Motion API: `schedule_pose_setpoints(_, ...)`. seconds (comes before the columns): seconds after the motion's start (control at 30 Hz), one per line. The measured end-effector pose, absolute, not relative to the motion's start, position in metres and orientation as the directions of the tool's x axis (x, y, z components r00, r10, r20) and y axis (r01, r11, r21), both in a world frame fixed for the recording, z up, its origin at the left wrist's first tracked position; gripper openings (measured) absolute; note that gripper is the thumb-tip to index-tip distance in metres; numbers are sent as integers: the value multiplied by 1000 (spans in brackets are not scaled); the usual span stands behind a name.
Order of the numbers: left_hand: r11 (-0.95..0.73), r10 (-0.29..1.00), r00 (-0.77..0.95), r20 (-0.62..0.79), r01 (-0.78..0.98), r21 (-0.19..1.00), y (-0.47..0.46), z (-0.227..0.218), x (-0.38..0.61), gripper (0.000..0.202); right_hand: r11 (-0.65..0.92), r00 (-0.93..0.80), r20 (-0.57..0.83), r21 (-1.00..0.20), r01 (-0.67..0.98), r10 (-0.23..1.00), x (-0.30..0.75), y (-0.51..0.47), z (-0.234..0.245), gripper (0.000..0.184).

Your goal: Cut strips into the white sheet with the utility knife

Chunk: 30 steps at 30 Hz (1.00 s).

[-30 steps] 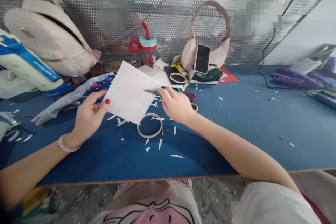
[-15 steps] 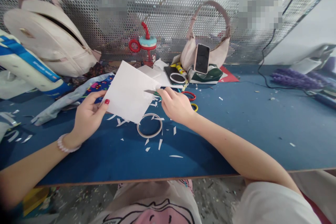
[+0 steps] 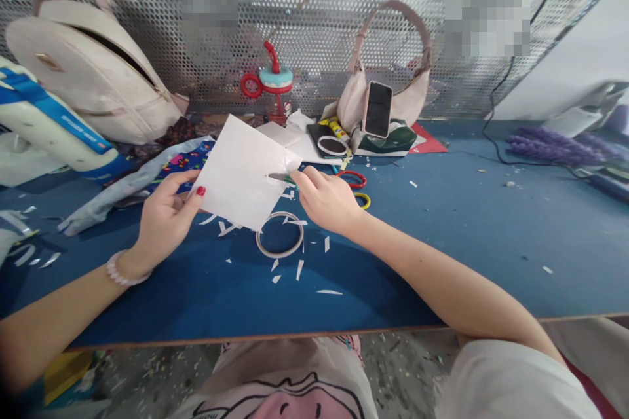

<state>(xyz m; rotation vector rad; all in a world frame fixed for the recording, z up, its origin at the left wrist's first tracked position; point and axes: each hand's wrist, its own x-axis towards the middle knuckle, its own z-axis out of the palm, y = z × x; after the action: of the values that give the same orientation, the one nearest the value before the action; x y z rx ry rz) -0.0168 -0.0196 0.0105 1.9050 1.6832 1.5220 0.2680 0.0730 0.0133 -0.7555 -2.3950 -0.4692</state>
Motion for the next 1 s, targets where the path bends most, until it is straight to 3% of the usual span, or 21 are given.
schedule_pose_setpoints(1.0, -401, 782, -115, 612, 659, 637, -18, 10, -17, 27, 778, -598, 651, 19, 628, 468, 269, 71, 15, 30)
